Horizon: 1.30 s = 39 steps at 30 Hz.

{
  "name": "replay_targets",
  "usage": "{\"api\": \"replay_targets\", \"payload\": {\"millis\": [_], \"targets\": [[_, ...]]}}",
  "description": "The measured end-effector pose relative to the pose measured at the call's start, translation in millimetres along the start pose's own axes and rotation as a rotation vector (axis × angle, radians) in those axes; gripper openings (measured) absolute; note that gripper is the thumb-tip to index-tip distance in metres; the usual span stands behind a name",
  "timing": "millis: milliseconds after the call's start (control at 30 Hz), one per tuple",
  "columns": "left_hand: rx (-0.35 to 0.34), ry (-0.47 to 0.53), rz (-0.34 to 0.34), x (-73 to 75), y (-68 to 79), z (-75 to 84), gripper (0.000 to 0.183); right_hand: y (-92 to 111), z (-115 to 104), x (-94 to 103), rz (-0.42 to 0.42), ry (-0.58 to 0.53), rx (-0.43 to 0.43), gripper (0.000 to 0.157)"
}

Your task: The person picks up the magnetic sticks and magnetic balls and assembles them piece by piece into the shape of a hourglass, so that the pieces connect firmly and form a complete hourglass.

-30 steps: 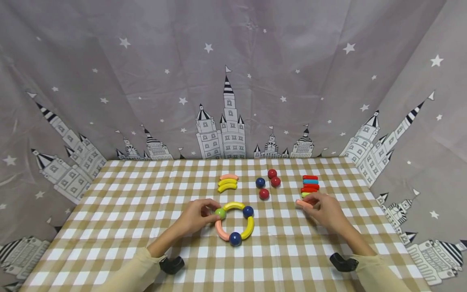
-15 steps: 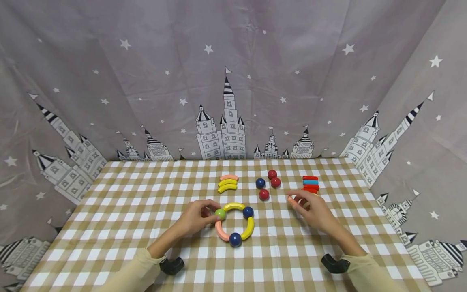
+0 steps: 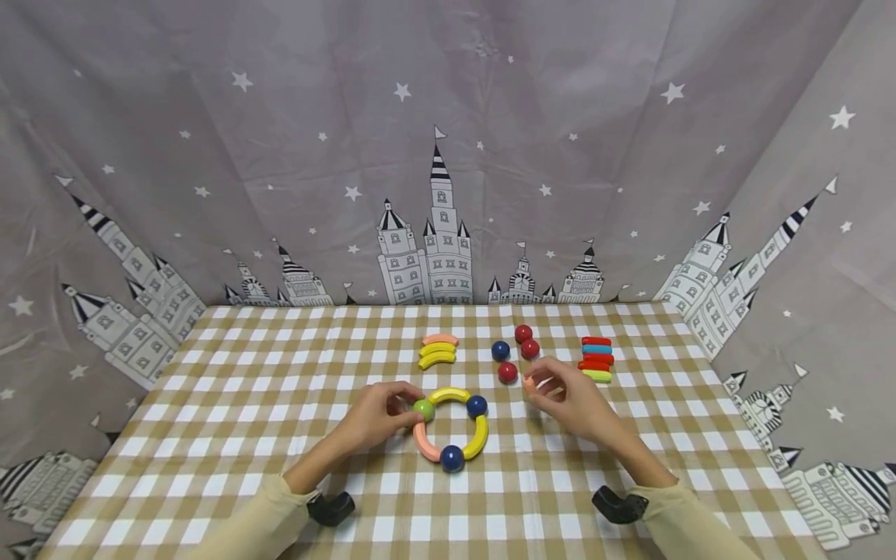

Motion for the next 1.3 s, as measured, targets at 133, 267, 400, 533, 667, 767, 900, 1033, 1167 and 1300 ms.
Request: {"api": "replay_targets", "payload": {"millis": [133,267,400,533,667,767,900,1033,1167,1300], "targets": [[-0.020,0.001,0.011,-1.1,-0.1,2.5,0.022,-7.2,-11.6,-11.4,-0.012,-0.074,0.033,0.030],[-0.038,0.004,0.024,-1.9,-0.6,5.4,0.023,-14.4,-24.8,-22.7,-0.011,-0.105,0.067,0.030],[-0.043,0.000,0.034,-2.2,-0.8,6.7,0.022,-21.6,-33.1,-34.1,-0.016,-0.128,0.085,0.030],[-0.041,-0.001,0.035,-2.7,-0.8,6.5,0.022,-26.8,-33.9,-42.5,-0.008,-0.137,0.086,0.030],[-0.039,0.005,0.031,-3.3,-0.8,6.4,0.023,-29.6,-33.0,-49.0,0.000,-0.119,0.092,0.029],[-0.039,0.013,0.030,-3.1,-1.0,6.6,0.023,-30.0,-32.4,-51.8,0.003,-0.112,0.082,0.029],[-0.038,0.022,0.032,-2.9,-1.4,6.6,0.023,-28.8,-31.8,-54.2,0.001,-0.104,0.070,0.029],[-0.039,0.028,0.039,-2.5,-1.6,6.6,0.023,-28.2,-31.3,-55.8,-0.002,-0.105,0.081,0.028],[-0.039,0.025,0.049,-2.3,-2.0,5.7,0.023,-29.2,-30.9,-55.6,0.005,-0.099,0.085,0.028],[-0.034,0.023,0.051,-3.0,-2.2,5.7,0.023,-30.4,-29.8,-55.9,0.013,-0.090,0.089,0.029]]}}
Point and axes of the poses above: each hand's wrist, its own y-axis away from the middle knuckle, its own x-axis out of the back of the hand, z = x × y, the point moved 10 cm from there along -y, towards the middle knuckle, and after that the axes turned 1 degree about -y, right-handed, at the moved point
